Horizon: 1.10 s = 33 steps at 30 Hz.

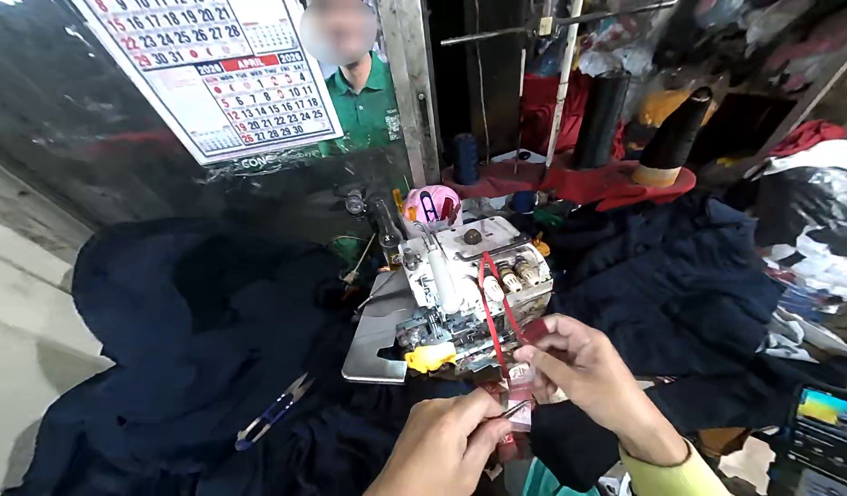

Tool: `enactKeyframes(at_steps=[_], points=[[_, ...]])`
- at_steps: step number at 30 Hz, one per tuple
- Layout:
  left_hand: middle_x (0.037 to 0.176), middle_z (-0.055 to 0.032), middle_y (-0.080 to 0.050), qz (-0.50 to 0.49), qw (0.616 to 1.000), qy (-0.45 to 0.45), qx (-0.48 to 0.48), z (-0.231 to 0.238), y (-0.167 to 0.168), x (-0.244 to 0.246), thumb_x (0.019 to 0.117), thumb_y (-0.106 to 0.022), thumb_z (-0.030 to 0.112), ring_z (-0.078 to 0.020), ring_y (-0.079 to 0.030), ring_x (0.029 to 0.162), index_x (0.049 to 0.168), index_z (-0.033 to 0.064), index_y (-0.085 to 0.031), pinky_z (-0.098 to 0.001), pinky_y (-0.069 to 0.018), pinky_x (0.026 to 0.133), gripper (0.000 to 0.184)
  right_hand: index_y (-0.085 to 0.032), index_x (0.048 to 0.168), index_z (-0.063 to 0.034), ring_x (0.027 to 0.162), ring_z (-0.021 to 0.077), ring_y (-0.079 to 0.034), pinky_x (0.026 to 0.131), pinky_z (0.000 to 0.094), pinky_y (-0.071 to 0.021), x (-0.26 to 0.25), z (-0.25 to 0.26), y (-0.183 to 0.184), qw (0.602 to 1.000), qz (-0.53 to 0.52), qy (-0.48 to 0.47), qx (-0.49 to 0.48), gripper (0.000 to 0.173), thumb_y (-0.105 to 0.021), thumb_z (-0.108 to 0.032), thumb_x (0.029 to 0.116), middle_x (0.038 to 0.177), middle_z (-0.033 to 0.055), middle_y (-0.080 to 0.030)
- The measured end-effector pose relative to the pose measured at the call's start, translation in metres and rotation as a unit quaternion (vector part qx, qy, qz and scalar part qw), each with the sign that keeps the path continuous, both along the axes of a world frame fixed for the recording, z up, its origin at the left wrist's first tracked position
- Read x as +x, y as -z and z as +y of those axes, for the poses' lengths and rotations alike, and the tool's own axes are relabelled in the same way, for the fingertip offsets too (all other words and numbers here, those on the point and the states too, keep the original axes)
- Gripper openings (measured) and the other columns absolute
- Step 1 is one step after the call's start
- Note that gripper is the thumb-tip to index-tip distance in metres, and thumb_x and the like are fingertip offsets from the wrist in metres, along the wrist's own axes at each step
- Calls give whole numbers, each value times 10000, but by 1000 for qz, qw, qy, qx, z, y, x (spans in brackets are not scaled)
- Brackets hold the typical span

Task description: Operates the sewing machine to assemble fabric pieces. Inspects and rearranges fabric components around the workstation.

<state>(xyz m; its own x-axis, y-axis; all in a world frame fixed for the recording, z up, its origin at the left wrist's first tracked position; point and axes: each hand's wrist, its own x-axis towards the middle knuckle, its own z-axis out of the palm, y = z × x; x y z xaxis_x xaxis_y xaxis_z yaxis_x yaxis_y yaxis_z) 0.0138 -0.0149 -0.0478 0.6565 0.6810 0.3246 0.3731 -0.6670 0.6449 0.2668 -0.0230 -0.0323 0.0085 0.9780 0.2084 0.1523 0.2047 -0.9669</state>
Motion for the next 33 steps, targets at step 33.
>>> enactKeyframes(at_steps=[33], points=[[959,-24,-711,374,880,-270,111,77,-68,-15,973,-658,311,-241,-697,824,1078,240,-777,-482,-568,651,174,-609,1290,-54,803,197,-733,723,424,-635,65,-110,28,952,-250,-124,-129,347,-665,-237,1001,1051,52,-751]])
